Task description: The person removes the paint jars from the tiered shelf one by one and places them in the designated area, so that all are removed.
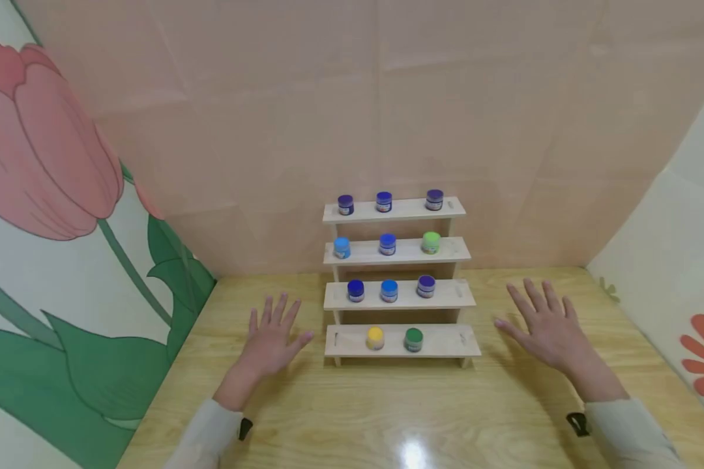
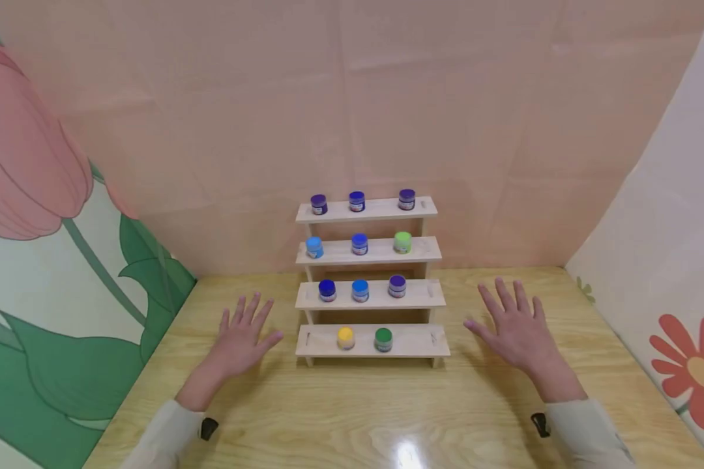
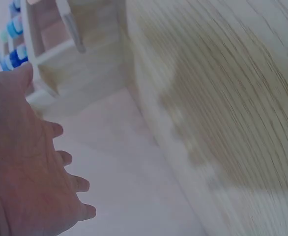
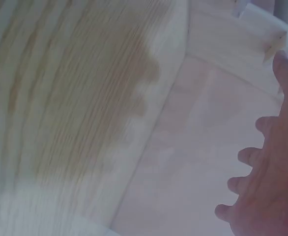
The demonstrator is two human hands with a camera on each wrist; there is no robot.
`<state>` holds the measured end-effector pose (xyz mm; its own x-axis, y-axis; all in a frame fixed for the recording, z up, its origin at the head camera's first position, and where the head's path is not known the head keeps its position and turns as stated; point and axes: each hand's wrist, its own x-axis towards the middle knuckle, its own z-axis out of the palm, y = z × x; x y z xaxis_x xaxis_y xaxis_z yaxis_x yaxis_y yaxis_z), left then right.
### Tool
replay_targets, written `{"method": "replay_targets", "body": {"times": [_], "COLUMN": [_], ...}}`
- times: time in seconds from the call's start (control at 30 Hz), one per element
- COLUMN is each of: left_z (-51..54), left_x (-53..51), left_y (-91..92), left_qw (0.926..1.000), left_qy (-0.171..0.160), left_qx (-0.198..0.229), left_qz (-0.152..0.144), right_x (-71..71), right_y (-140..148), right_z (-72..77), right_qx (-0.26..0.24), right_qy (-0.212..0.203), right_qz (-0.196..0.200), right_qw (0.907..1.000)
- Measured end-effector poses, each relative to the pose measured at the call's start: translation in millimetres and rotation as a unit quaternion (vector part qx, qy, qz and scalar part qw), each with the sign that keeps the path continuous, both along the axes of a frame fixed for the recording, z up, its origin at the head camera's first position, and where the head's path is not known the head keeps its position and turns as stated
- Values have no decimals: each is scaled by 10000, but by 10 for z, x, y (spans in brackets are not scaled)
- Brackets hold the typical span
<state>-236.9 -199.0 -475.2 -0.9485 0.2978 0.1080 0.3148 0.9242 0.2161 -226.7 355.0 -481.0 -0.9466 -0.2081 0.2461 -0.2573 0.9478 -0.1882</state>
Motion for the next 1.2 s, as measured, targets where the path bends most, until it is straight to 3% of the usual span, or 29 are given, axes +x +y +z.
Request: {"method": "replay_targets", "body": {"times": [0.4,0.63,0.9,1.2], "left_z": [88,93,109,32], "left_x": [162,218,298,303], "left_y": [292,482,652,804], "left_qw": [9995,9979,9965,9905], "left_qy": [73,67,138,44], "left_qx": [289,626,826,1339], "left_qz": [-113,-168,-15,-315], "right_x": [70,98,121,90], "right_y": [-201,-335,-461,-538], "right_z": [-27,-2,14,-67], "right_qx": [-212,-705,-1292,-1952], "right_qy": [-34,-235,-436,-479], "right_qz": [240,307,327,403], "right_qw": [9995,9968,9901,9788]}}
